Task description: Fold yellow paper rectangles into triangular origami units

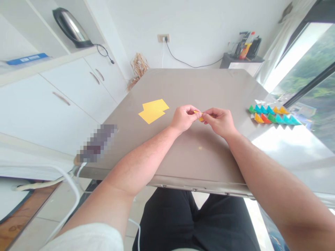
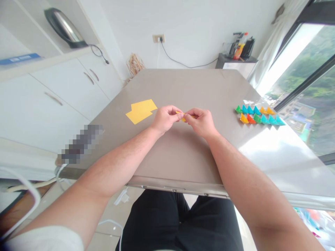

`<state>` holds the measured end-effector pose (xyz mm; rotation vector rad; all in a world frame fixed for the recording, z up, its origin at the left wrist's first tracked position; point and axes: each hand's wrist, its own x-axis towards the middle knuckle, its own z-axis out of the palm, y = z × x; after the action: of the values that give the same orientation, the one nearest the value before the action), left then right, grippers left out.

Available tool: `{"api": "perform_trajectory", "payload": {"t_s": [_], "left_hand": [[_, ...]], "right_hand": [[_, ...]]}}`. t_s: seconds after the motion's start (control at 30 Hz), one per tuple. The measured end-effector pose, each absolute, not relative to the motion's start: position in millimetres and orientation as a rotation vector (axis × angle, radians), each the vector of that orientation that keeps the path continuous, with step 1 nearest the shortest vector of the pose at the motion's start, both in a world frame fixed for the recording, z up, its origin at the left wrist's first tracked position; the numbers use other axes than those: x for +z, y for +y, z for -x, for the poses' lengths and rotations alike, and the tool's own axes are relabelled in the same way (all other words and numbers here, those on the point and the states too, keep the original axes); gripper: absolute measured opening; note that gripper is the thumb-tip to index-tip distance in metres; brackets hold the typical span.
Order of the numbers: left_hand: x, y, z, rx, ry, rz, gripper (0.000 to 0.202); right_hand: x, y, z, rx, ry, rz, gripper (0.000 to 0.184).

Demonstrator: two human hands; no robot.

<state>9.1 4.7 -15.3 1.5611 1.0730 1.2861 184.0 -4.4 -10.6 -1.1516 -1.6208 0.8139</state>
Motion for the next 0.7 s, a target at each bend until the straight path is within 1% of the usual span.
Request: {"api": "perform_trajectory", "payload": {"t_s": [0.2, 0.43, 0.7], "left_hand": [[-13.1, 3.0, -10.5, 1.294, 1.092, -1.536, 0.012], [-10.2, 0.5, -11.1, 1.33, 1.027, -1.453, 0.019], [-8.3, 0.0, -9.0, 1.318, 1.061, -1.415, 0.014]], "right_hand": [[-10.2, -5.6, -182.2, 0.797, -1.614, 1.154, 0.017], [-10.5, -4.5, -180.3, 0.801, -1.594, 1.13, 0.017], [-13.1, -3.5, -180.1, 0.782, -1.627, 1.111, 0.017]]}}
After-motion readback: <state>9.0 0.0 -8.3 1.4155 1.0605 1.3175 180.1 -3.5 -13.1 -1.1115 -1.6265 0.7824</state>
